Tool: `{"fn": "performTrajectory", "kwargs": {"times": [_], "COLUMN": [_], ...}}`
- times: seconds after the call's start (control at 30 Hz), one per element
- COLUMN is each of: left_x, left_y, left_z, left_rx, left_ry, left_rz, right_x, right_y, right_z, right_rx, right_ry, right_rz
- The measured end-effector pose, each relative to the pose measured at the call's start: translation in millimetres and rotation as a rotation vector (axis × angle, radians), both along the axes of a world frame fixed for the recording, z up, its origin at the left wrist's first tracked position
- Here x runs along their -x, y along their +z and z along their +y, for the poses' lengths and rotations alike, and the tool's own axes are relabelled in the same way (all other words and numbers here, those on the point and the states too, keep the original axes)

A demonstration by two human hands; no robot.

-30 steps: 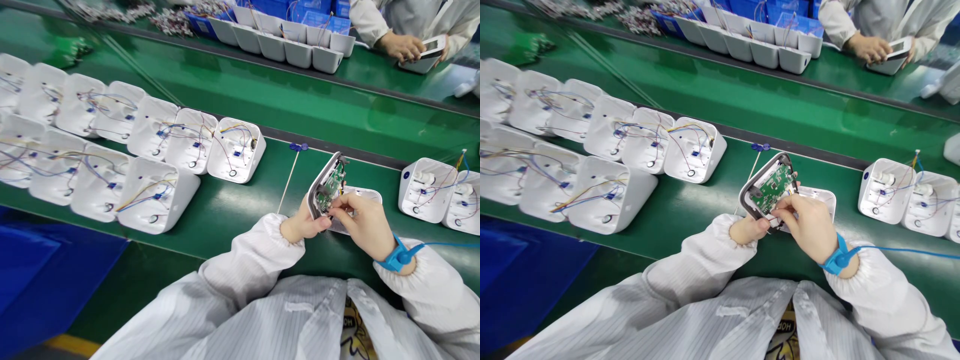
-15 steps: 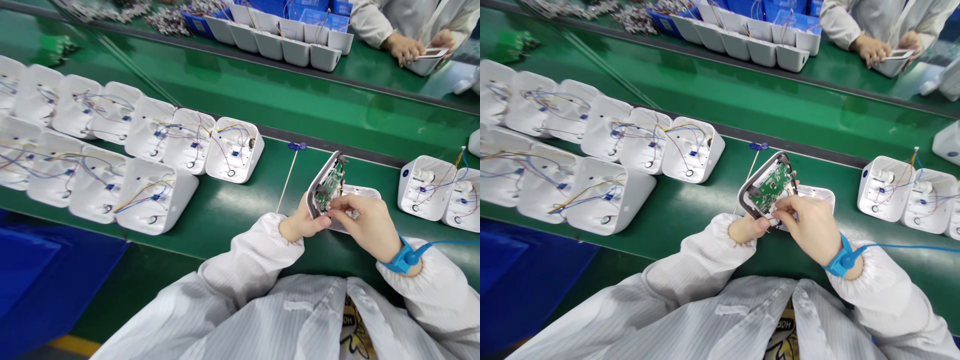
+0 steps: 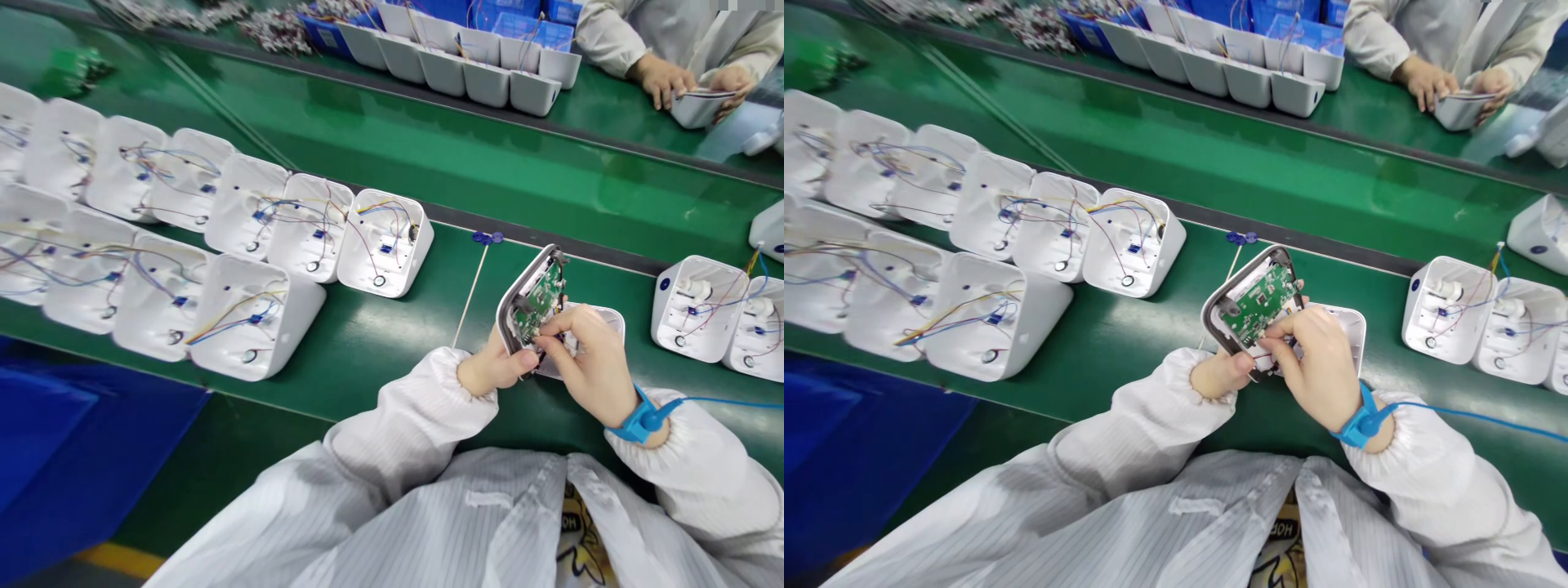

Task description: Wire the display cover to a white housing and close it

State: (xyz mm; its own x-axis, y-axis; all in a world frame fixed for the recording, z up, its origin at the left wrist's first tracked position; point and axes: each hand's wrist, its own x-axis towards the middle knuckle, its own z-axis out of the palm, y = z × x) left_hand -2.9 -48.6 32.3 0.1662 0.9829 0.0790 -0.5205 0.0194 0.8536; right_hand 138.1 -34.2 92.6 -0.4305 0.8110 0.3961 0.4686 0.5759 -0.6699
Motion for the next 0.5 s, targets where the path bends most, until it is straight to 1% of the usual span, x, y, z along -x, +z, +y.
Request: {"fn": "performTrajectory", "kwargs": {"times": [0.3,0.43,0.5], "left_x": [-5.0,-5.3,-4.3], "left_y": [3.0,5.6,7.3], "left_z": [-1.1,-1.3,-1.8], "left_rx": [-0.070,-0.033,-0.023], "left_ry": [-0.016,-0.026,-0.034], "left_rz": [-0.061,-0.040,-0.006], "right_x": [3.1,3.0,1.6], "right_y": [-6.4,-7.2,-5.9], "right_z": [-3.0,-3.3,-2.5], "right_rx": [-0.023,-0.041,-0.077], "right_ry": [-0.030,-0.044,-0.042], "right_rz": [0.009,0.002,-0.029]}}
